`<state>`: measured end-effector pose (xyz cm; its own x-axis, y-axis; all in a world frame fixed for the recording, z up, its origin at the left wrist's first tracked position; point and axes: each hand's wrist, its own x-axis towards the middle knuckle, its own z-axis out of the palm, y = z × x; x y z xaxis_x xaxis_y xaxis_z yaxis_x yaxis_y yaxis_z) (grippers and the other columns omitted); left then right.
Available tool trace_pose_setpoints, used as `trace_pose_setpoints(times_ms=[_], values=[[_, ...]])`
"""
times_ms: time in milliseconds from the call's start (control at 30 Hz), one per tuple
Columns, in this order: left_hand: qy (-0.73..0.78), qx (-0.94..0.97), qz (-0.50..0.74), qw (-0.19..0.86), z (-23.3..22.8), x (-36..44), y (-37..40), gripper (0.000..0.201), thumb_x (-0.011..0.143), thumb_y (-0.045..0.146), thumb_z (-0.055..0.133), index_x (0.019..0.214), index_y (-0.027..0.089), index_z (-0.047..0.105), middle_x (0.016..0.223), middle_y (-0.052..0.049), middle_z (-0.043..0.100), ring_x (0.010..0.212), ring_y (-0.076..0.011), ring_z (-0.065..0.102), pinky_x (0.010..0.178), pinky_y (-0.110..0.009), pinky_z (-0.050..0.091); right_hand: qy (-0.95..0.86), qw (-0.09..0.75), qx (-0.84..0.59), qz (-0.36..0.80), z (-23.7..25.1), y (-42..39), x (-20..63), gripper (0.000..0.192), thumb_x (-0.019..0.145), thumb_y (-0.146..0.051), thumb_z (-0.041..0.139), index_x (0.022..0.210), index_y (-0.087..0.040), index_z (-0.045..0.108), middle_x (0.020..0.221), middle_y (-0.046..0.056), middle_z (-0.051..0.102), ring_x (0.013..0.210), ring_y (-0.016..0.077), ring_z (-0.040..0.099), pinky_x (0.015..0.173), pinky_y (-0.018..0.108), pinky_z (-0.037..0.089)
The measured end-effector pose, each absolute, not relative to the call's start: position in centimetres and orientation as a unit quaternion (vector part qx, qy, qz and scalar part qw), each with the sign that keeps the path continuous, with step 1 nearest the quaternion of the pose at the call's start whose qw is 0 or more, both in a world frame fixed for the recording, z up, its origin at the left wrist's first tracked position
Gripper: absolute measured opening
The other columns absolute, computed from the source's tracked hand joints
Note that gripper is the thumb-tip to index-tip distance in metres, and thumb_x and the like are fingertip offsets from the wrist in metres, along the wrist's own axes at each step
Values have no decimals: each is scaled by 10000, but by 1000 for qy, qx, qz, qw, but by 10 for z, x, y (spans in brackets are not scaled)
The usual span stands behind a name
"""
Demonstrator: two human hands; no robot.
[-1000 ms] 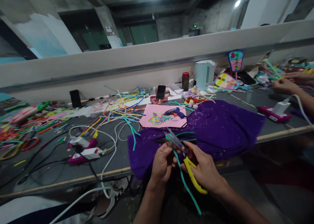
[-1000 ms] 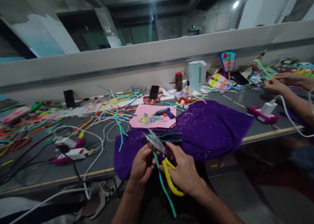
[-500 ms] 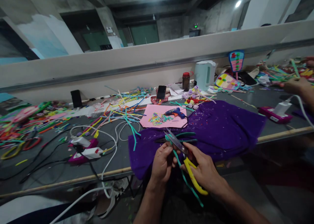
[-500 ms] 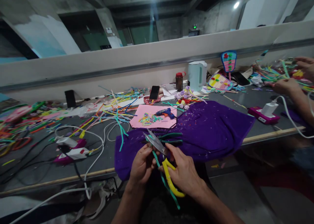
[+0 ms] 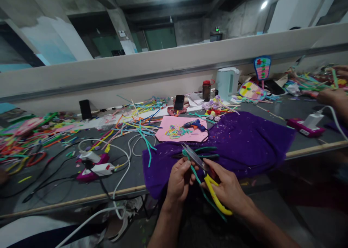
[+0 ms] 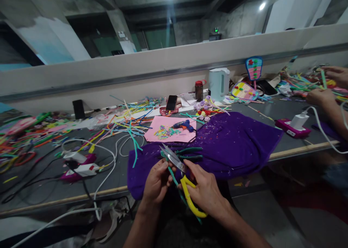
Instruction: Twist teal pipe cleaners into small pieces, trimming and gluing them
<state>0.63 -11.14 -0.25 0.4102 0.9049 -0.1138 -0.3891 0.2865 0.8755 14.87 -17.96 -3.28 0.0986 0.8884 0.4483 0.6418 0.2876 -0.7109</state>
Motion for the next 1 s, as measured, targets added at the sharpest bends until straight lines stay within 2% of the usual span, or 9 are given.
trace_pose_setpoints(times_ms=[233,333,400,500,567,667,733,833,1000], values=[[310,410,439,737,-3,4,-108,175,736,305,572,734,132,545,616,4,580,380,-28,442,338,-127,287,-632,494,-567,186,-32,-180,152,547,679,-251,641,1201,-227,480,962,38,615,769,156,567,714,265,464],[294,414,433,745,0,0,-108,176,751,304,559,738,129,559,651,-3,580,379,-20,427,337,-131,270,-559,537,-569,274,-22,-181,153,499,677,-226,628,1159,-223,496,736,-15,569,599,106,502,561,214,432],[278,411,428,755,1,-1,-108,184,758,308,553,734,127,572,657,-2,575,373,-13,400,332,-134,254,-496,572,-553,347,-12,-182,153,436,697,-206,592,1123,-214,494,648,-43,500,498,72,427,449,177,363],[263,405,438,758,1,0,-108,168,752,294,568,749,130,606,718,-15,590,472,-35,456,374,-137,302,-433,608,-508,429,0,-182,150,385,705,-209,582,1077,-196,482,677,-38,504,438,48,380,382,164,304],[255,407,458,748,0,2,-108,137,733,263,594,746,131,626,836,-36,605,647,-79,530,473,-150,383,-416,627,-468,463,3,-181,144,373,714,-230,588,1065,-195,468,735,-18,536,444,49,403,390,171,328],[234,404,469,750,-1,5,-108,112,726,236,603,716,129,634,957,-53,593,836,-144,548,663,-214,444,-396,653,-423,488,0,-173,133,396,711,-246,610,1072,-203,453,800,4,566,497,68,467,431,182,380],[217,401,459,763,-2,7,-108,113,743,231,583,717,132,632,973,-56,588,856,-164,554,738,-262,442,-383,663,-411,494,-3,-165,125,456,673,-236,651,1083,-205,452,789,2,573,517,74,485,440,175,387],[196,402,460,767,-2,9,-108,99,753,209,569,719,139,630,974,-45,584,826,-157,563,762,-280,437,-378,672,-405,492,-5,-155,117,535,622,-218,696,1096,-201,448,727,-19,552,484,60,462,415,159,369],[198,408,481,750,-3,12,-108,79,741,183,581,749,139,646,939,-37,590,843,-149,560,790,-261,426,-396,672,-393,486,-4,-154,115,518,644,-269,689,1094,-194,443,675,-38,504,420,35,398,374,154,335]])
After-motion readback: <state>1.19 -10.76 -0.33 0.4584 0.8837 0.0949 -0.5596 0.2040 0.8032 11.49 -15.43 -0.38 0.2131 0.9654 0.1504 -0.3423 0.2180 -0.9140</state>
